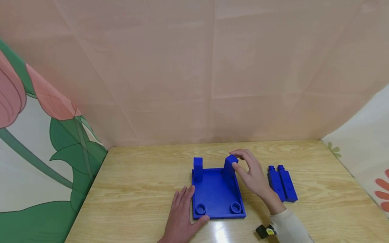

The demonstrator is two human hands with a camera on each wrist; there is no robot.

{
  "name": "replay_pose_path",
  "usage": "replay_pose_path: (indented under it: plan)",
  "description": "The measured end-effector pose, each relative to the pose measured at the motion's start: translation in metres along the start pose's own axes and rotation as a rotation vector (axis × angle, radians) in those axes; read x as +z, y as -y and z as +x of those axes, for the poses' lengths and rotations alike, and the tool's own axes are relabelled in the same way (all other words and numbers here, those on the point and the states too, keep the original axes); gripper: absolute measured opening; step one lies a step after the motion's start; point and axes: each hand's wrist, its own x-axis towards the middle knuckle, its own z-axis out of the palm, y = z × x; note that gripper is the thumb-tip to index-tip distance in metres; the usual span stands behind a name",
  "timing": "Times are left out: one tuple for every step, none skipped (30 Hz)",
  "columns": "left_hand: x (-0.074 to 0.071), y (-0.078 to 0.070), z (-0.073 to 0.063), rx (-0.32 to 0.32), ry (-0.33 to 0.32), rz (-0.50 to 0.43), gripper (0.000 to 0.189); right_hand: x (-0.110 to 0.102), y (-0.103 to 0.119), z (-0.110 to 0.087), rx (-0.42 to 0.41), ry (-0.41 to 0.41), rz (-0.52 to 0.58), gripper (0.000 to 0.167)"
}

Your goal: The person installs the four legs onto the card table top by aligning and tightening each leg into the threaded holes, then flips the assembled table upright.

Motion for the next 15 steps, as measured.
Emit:
replay_pose_path:
  plan:
    - [-0.0002, -0.0001, 0.0, 0.0, 0.0, -0.002, 0.101, 0.0002, -0.0003, 0.0001, -0.003, 0.0, -0.001, 0.034]
    - [-0.0004, -0.0002, 0.0, -0.005, 0.003, -0.003, 0.101, 0.0005, -0.0007, 0.0, -0.006, -0.001, -0.004, 0.034]
    - [-0.0006, -0.0003, 0.0, -0.009, 0.008, -0.005, 0.101, 0.0009, -0.0011, -0.0002, -0.008, -0.002, -0.007, 0.033]
    - [-0.0008, -0.0004, -0.0001, -0.016, 0.015, -0.007, 0.101, 0.0012, -0.0013, -0.0002, -0.013, -0.004, -0.012, 0.033]
    - [-0.0011, -0.0004, -0.0002, -0.023, 0.022, -0.012, 0.102, 0.0015, -0.0011, -0.0002, -0.012, -0.008, -0.012, 0.033]
    - [-0.0014, -0.0005, -0.0003, -0.029, 0.03, -0.017, 0.102, 0.002, -0.0007, -0.0002, -0.009, -0.012, -0.013, 0.033]
    - [-0.0017, -0.0005, -0.0003, -0.035, 0.037, -0.022, 0.102, 0.0025, -0.0002, -0.0003, -0.004, -0.019, -0.013, 0.033]
    - [-0.002, -0.0005, -0.0004, -0.038, 0.043, -0.026, 0.102, 0.0033, 0.0002, -0.0005, 0.004, -0.027, -0.016, 0.033]
    - [-0.0021, -0.0005, -0.0005, -0.042, 0.048, -0.031, 0.102, 0.0041, 0.0009, -0.0005, 0.015, -0.035, -0.011, 0.033]
    - [-0.0023, -0.0005, -0.0006, -0.045, 0.052, -0.036, 0.102, 0.0049, 0.002, -0.0005, 0.028, -0.043, -0.003, 0.033]
    - [-0.0024, -0.0003, -0.0007, -0.048, 0.055, -0.041, 0.102, 0.0057, 0.0028, -0.0006, 0.045, -0.05, 0.004, 0.033]
    - [-0.0025, -0.0002, -0.0007, -0.048, 0.056, -0.043, 0.102, 0.0064, 0.0037, -0.0007, 0.059, -0.057, 0.011, 0.033]
    - [-0.0024, 0.0, -0.0007, -0.048, 0.058, -0.043, 0.102, 0.007, 0.0047, -0.0007, 0.072, -0.064, 0.019, 0.032]
    - [-0.0023, 0.0001, -0.0007, -0.048, 0.06, -0.043, 0.102, 0.0077, 0.0052, -0.0009, 0.082, -0.071, 0.021, 0.032]
    - [-0.0024, 0.0001, -0.0007, -0.049, 0.06, -0.042, 0.102, 0.0081, 0.006, -0.0009, 0.096, -0.076, 0.027, 0.031]
